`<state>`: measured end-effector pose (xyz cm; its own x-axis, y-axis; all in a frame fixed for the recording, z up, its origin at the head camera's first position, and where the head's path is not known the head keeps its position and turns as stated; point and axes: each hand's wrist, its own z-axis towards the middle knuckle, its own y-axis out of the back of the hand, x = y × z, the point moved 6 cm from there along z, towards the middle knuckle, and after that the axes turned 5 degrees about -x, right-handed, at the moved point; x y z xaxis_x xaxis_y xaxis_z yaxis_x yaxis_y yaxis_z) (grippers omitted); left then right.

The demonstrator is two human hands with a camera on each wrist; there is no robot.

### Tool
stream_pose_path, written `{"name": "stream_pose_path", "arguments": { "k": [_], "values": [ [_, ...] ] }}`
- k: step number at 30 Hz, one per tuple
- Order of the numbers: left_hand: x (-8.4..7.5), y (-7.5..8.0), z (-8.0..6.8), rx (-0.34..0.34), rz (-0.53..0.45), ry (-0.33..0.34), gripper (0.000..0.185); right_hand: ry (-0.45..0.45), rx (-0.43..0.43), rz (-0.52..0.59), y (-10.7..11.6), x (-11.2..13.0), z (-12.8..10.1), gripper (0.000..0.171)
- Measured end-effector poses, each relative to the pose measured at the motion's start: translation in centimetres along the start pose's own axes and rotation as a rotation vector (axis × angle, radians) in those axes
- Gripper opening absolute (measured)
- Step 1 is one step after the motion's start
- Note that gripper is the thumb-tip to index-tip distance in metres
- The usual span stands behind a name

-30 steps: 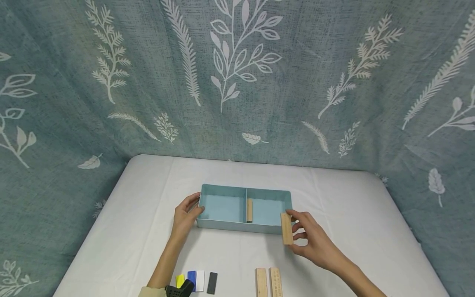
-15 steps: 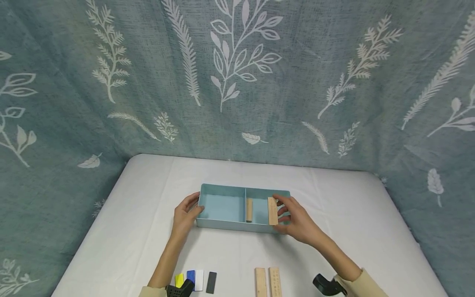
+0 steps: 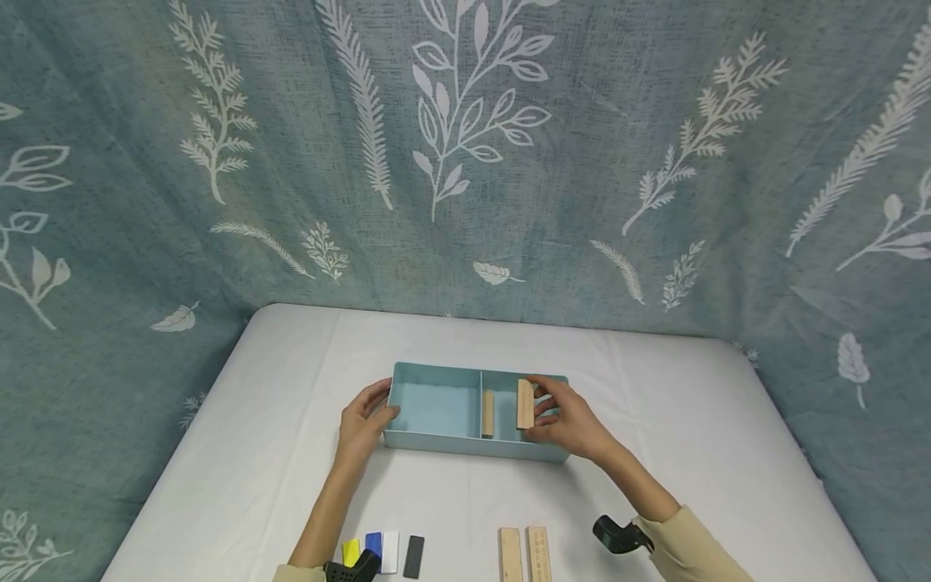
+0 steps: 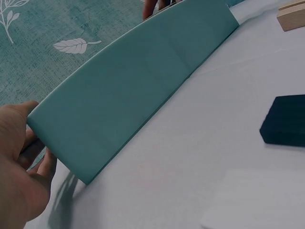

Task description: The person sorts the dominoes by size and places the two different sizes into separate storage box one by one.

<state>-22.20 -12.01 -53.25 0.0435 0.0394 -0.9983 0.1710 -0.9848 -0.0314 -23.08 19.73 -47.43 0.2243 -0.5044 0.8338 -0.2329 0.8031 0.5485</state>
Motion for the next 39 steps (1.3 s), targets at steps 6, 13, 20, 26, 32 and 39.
{"name": "stream_pose_path", "arguments": {
  "k": [6, 13, 20, 26, 32, 39],
  "values": [
    [1.0, 0.0, 0.5, -0.02, 0.008, 0.005, 0.05, -0.023, 0.001, -0.017, -0.4, -0.6, 0.6, 0.081],
    [1.3, 0.0, 0.5, -0.027, -0.021, -0.002, 0.05, -0.024, 0.047, -0.009, -1.3, -1.0, 1.4, 0.08],
    [1.3, 0.1, 0.4, -0.025, -0.04, -0.003, 0.049, -0.057, 0.082, -0.109, -2.2, -1.1, 2.0, 0.079],
    [1.3, 0.0, 0.4, -0.032, -0.051, -0.001, 0.048, -0.057, 0.097, -0.195, -2.9, -1.3, 2.5, 0.074],
    [1.3, -0.2, 0.6, -0.027, -0.041, -0.004, 0.051, -0.098, 0.096, -0.222, -3.3, -1.8, 2.7, 0.073],
    [1.3, 0.0, 0.5, -0.023, -0.043, -0.005, 0.05, -0.124, 0.095, -0.241, -3.7, -1.8, 3.0, 0.072]
  ]
}}
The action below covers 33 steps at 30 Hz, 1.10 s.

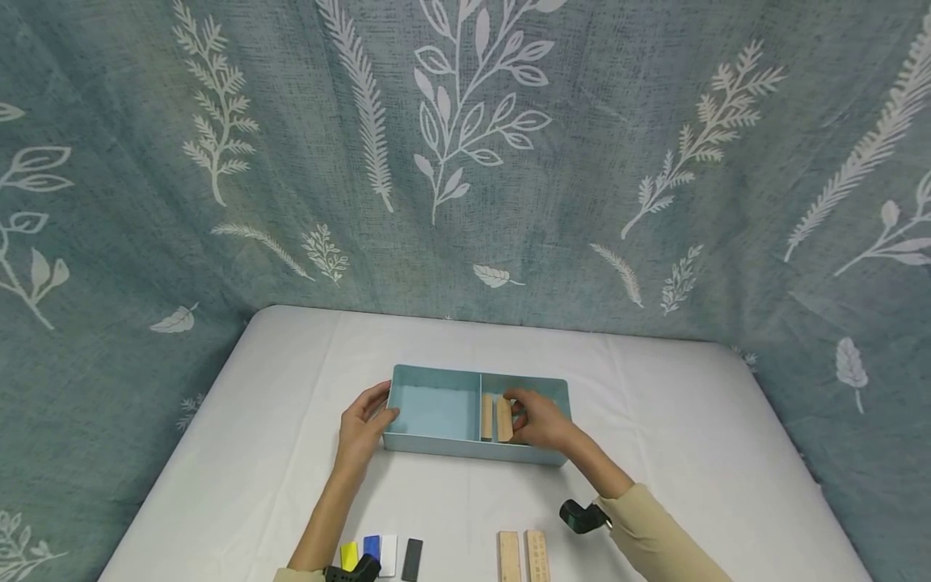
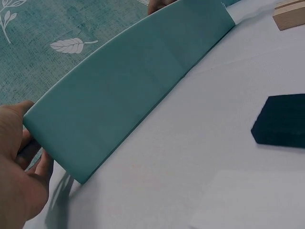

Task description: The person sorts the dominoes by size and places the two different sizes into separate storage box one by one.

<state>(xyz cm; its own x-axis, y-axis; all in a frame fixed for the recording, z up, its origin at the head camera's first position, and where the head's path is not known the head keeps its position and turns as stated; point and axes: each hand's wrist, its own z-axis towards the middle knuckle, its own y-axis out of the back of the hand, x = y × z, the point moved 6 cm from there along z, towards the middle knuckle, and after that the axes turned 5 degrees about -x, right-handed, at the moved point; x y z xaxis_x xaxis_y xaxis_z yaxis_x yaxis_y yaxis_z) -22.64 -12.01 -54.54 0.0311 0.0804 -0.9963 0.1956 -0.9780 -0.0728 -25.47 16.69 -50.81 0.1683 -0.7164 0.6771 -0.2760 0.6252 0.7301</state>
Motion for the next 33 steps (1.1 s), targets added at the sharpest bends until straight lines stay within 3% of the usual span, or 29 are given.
{"name": "stream_pose_path", "arguments": {
  "k": [9, 16, 20, 27, 33],
  "values": [
    [-0.2, 0.1, -0.1, -0.009, 0.022, 0.006, 0.049, 0.006, 0.0, -0.013, -0.2, 0.6, 0.4, 0.071],
    [-3.0, -0.3, -1.3, 0.006, 0.047, -0.002, 0.049, -0.014, -0.007, -0.022, -0.5, 0.6, 0.8, 0.072],
    [-3.6, -0.4, -1.6, 0.007, 0.055, -0.004, 0.049, -0.015, -0.016, -0.023, -0.6, 0.6, 0.8, 0.072],
    [-3.4, -0.4, -1.5, 0.005, 0.047, -0.004, 0.049, -0.012, -0.02, -0.016, -0.5, 0.7, 0.7, 0.073],
    [-1.0, 0.0, -0.2, 0.002, 0.041, -0.003, 0.05, 0.001, -0.022, -0.002, -0.5, 0.6, 0.6, 0.075]
  ]
}}
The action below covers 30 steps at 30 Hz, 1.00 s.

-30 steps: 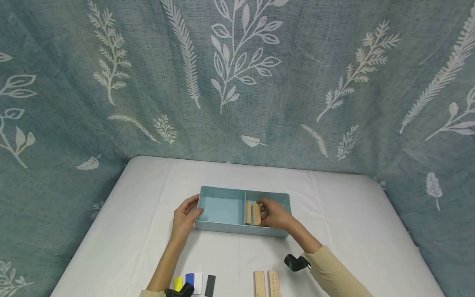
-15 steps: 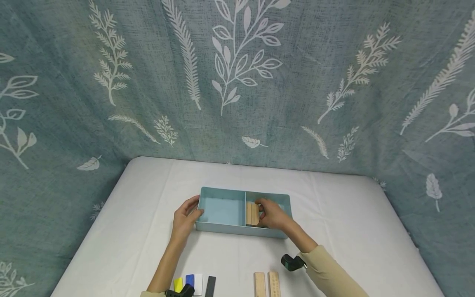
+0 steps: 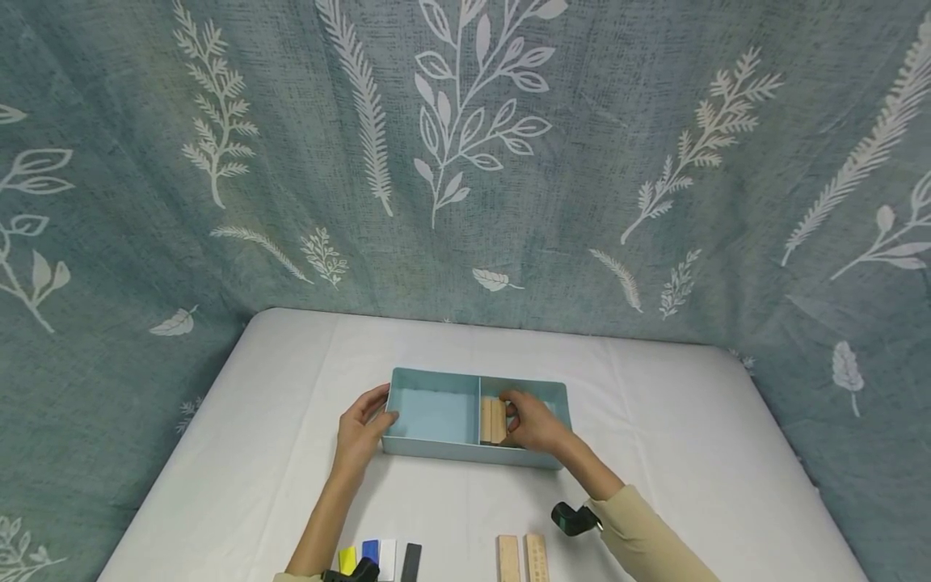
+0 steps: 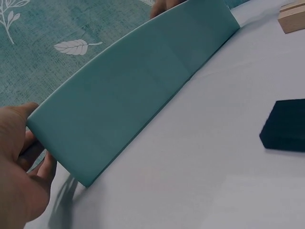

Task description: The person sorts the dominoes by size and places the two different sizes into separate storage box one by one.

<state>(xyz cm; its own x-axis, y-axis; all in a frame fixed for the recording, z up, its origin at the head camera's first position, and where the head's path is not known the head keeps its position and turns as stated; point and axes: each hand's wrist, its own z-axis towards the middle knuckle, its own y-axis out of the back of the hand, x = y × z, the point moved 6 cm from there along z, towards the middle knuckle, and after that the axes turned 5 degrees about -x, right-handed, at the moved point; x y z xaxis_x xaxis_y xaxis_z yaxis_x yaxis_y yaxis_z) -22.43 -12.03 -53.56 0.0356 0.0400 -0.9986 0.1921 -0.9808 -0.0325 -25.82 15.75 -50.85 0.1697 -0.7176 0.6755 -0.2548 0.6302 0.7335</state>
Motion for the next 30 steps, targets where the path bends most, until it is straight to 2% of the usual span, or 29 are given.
{"name": "stream_pose_path", "arguments": {
  "k": [3, 19, 30],
  "values": [
    [0.57, 0.04, 0.26, 0.006, -0.008, -0.01, 0.05, 0.008, -0.004, -0.004, -0.12, -0.2, -0.04, 0.075],
    [0.45, 0.08, 0.81, 0.019, -0.033, -0.035, 0.051, 0.035, -0.029, 0.01, -0.19, -0.6, -0.12, 0.075],
    [0.34, 0.16, 0.74, 0.033, -0.044, -0.058, 0.047, 0.0, -0.038, 0.024, -0.34, -0.6, -0.23, 0.076]
  ]
}}
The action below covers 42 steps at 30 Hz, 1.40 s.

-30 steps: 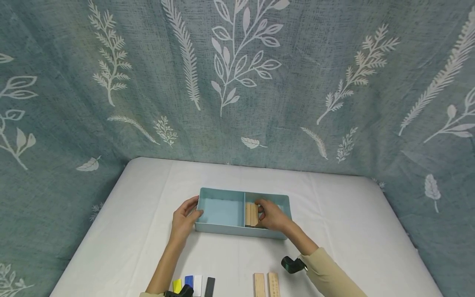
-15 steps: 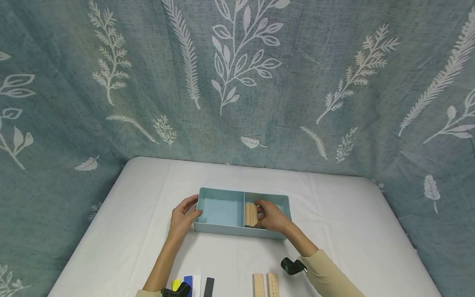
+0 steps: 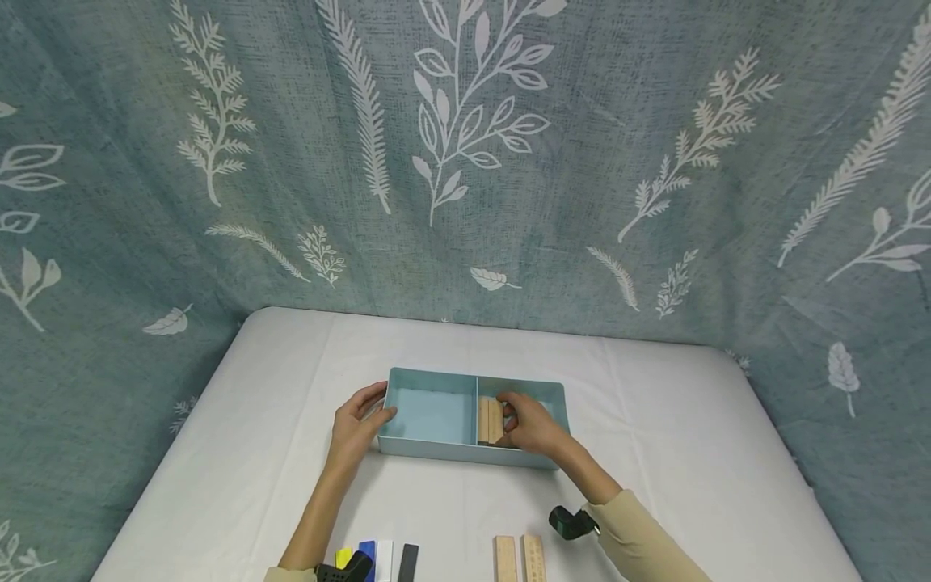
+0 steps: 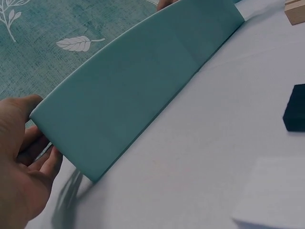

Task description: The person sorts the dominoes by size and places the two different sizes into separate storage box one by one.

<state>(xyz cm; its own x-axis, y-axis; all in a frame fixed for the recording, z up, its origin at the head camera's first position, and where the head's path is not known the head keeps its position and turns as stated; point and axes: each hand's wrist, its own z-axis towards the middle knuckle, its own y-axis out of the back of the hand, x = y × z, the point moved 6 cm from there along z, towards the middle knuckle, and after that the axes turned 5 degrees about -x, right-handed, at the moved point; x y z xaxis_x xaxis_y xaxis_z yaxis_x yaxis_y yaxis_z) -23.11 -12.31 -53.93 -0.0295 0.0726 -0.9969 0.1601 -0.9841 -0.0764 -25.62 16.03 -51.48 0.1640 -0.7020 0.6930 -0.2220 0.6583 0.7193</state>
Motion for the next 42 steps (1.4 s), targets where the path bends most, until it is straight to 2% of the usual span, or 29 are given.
{"name": "stream_pose_path", "arguments": {
  "k": [6, 12, 20, 26, 37, 42],
  "values": [
    [-0.02, -0.04, 0.11, -0.006, 0.005, -0.008, 0.048, -0.005, 0.008, 0.004, 0.06, 0.05, -0.04, 0.075],
    [0.29, 0.02, 0.24, -0.015, 0.007, 0.016, 0.048, -0.018, 0.02, 0.007, 0.03, -0.15, -0.02, 0.077],
    [0.12, 0.05, 0.24, 0.012, -0.005, 0.017, 0.048, 0.007, 0.019, 0.009, 0.01, -0.07, -0.01, 0.077],
    [0.42, 0.13, 0.35, 0.024, -0.021, 0.028, 0.049, -0.012, 0.027, 0.018, 0.0, -0.22, 0.11, 0.077],
    [0.57, 0.24, 0.19, 0.092, -0.056, 0.022, 0.052, -0.002, 0.028, 0.013, 0.0, -0.28, 0.05, 0.075],
    [0.57, 0.28, 0.2, 0.102, -0.064, 0.022, 0.053, 0.004, 0.037, 0.021, 0.0, -0.36, 0.06, 0.075]
  ]
}}
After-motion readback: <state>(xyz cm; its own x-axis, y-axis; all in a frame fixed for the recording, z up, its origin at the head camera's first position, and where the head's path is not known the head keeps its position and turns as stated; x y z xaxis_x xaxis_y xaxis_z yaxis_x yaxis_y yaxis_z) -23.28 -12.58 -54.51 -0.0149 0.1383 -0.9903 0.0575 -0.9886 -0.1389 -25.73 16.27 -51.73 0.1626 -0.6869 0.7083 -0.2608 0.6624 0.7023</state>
